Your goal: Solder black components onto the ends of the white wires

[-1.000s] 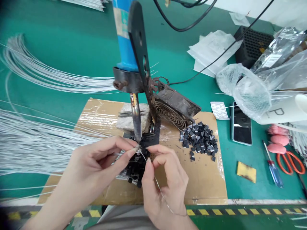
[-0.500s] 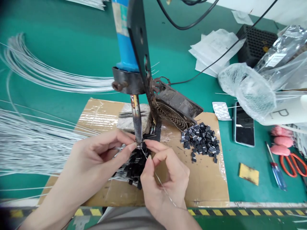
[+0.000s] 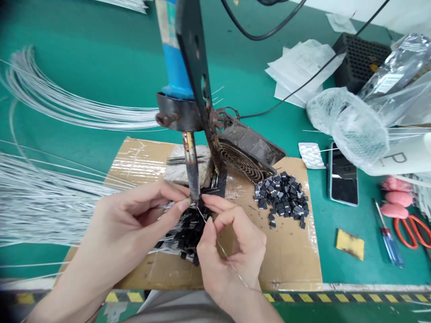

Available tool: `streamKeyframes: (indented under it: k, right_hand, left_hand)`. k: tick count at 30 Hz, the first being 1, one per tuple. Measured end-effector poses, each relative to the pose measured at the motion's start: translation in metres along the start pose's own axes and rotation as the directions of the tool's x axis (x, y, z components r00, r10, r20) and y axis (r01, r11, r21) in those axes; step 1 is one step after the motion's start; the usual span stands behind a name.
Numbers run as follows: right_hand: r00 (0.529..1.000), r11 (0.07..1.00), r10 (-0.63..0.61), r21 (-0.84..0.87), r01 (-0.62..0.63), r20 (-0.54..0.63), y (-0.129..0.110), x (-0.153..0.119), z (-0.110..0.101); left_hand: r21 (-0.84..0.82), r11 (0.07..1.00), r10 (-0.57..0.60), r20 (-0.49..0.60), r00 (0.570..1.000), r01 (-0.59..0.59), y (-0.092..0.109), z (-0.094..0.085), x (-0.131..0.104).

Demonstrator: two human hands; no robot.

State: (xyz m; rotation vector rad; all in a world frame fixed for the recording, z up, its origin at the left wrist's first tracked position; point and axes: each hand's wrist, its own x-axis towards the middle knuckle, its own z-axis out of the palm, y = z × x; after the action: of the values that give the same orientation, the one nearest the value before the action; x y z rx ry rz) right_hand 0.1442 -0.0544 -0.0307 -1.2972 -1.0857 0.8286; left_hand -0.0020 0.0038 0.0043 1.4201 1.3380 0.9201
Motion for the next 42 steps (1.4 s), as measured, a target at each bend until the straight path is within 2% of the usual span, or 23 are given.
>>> streamKeyframes:
  k: [22, 28, 42]
  right_hand:
    - [1.000, 1.000, 0.000, -0.001, 0.000, -0.025, -0.0013, 0.0012, 0.0020]
    - [1.000, 1.000, -0.010, -0.025, 0.010, -0.028, -0.0002, 0.0012, 0.0024]
    - [0.998, 0.994, -0.051, -0.098, 0.048, -0.029, -0.0057, 0.0048, 0.0027]
  left_hand:
    - [-0.005, 1.000, 0.015, -0.012, 1.000, -0.015, -0.0023, 0.0000, -0.0016]
    - [0.027, 1.000, -0.011, 0.025, 1.000, 0.011, -0.0016, -0.0004, 0.0002]
    - [0.034, 0.999, -0.008, 0.009, 1.000, 0.007, -0.0017, -0.0007, -0.0023]
